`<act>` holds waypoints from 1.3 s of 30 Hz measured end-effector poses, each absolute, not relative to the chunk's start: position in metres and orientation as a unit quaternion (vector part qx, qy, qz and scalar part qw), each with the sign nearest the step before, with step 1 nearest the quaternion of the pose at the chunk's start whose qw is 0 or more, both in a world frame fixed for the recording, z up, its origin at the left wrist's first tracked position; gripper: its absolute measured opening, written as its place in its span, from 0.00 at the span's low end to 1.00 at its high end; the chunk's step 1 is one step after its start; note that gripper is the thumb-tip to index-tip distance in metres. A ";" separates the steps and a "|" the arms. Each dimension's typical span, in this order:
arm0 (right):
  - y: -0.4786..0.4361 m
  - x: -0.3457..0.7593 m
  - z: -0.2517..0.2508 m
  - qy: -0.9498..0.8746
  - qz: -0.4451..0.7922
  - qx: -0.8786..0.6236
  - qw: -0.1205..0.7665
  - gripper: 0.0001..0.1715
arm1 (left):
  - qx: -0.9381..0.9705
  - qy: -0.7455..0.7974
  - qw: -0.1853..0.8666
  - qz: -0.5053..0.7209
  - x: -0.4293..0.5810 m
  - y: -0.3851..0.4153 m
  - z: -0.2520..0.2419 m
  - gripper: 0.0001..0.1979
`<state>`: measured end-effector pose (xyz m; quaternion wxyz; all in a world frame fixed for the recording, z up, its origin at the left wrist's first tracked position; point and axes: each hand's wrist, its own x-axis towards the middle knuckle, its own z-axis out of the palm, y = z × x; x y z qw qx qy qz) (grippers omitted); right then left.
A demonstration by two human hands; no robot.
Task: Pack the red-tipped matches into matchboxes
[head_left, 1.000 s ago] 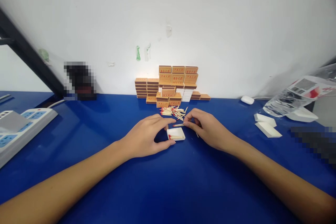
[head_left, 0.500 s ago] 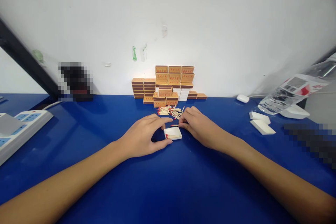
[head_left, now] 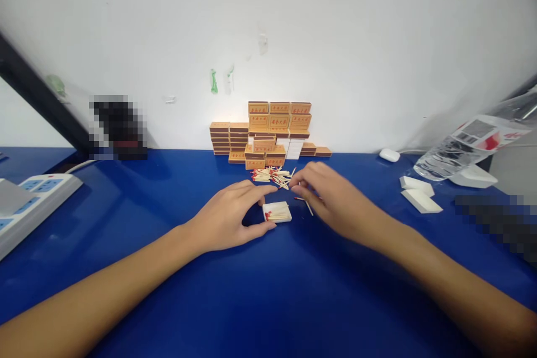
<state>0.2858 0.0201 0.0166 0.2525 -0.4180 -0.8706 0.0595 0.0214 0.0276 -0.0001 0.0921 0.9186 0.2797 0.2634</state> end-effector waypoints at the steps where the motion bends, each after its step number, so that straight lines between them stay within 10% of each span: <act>1: 0.025 0.294 0.018 -0.866 0.050 -0.431 0.250 0.10 | 0.918 0.277 0.090 0.269 0.022 0.028 0.000 0.27; 15: 0.025 0.317 0.024 -0.842 0.070 -0.528 0.082 0.16 | 0.914 0.270 0.074 0.294 0.022 0.028 0.002 0.25; 39: 0.031 0.315 0.012 -0.876 0.194 -0.425 0.121 0.11 | 0.915 0.272 0.067 0.289 0.021 0.029 0.000 0.25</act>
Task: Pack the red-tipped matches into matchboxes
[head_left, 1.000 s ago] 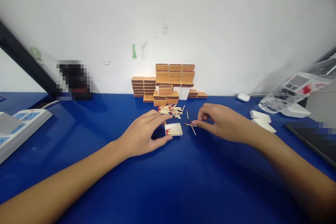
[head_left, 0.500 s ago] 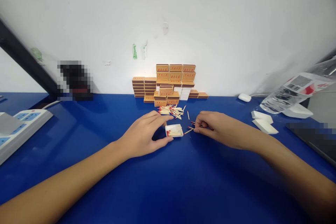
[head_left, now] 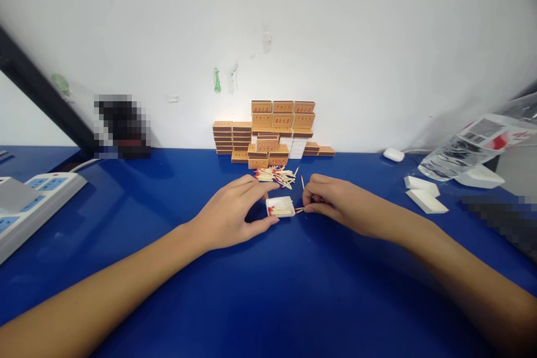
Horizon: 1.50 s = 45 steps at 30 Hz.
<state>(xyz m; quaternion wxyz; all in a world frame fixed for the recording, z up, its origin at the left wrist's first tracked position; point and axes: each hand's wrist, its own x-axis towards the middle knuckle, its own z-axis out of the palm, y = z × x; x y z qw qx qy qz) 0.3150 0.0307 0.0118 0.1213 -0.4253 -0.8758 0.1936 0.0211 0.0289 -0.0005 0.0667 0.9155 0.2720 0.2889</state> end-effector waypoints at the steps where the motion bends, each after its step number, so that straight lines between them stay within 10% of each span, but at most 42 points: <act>1: 0.030 0.314 0.013 -0.874 0.196 -0.428 0.118 0.12 | 0.916 0.272 0.066 0.289 0.021 0.029 0.000 0.24; 36: 0.033 0.338 0.022 -0.839 0.200 -0.500 0.074 0.25 | 0.918 0.272 0.073 0.279 0.021 0.029 -0.001 0.26; 45: 0.004 0.283 0.021 -0.872 0.133 -0.447 0.151 0.10 | 0.923 0.261 0.067 0.275 0.025 0.024 -0.001 0.28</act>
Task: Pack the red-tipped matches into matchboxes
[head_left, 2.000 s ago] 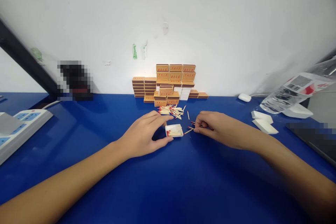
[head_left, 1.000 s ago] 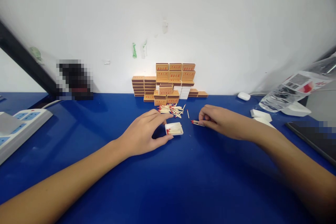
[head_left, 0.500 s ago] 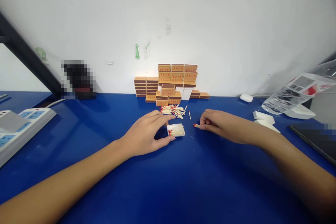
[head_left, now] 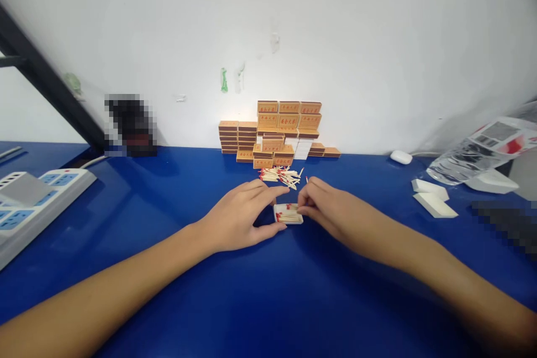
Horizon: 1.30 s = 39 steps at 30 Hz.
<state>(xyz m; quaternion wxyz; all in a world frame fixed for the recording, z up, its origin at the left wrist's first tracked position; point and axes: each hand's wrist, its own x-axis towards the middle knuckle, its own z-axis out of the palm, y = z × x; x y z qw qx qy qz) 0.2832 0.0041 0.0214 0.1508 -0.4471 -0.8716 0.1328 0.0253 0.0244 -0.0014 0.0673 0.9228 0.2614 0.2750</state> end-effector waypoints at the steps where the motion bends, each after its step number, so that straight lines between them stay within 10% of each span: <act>1: 0.001 0.277 0.018 -0.881 0.102 -0.437 0.151 0.08 | 0.924 0.256 0.064 0.278 0.025 0.024 -0.001 0.27; 23: 0.002 0.275 0.014 -0.899 0.097 -0.386 0.184 0.08 | 0.930 0.234 0.039 0.281 0.024 0.023 -0.002 0.26; 39: 0.044 0.296 -0.004 -0.741 0.055 -0.630 0.226 0.15 | 0.940 0.197 0.066 0.271 0.024 0.025 0.000 0.10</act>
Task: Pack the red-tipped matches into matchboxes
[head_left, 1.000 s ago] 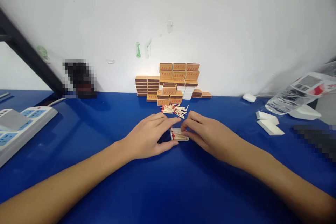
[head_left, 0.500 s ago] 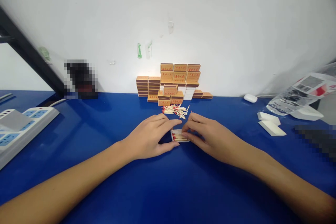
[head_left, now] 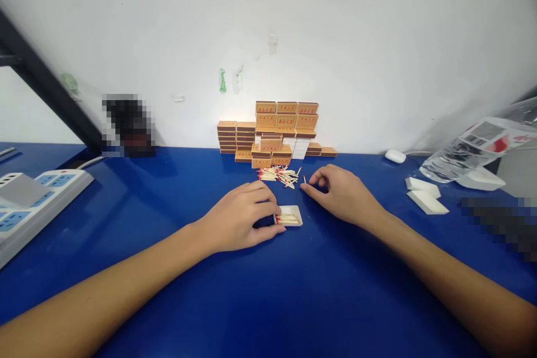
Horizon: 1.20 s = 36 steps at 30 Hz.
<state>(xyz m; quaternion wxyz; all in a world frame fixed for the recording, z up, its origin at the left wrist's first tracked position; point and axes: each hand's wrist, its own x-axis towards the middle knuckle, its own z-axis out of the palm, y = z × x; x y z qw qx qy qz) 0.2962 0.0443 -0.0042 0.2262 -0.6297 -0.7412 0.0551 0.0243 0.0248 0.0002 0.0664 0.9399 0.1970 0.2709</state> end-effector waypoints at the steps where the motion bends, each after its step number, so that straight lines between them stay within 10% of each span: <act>1: 0.044 0.296 -0.004 -0.743 0.057 -0.632 0.215 0.13 | 0.940 0.198 0.066 0.270 0.024 0.025 0.000 0.10; 36: -0.003 0.266 0.012 -0.887 0.186 -0.364 0.217 0.07 | 0.934 0.239 0.079 0.253 0.024 0.023 0.001 0.20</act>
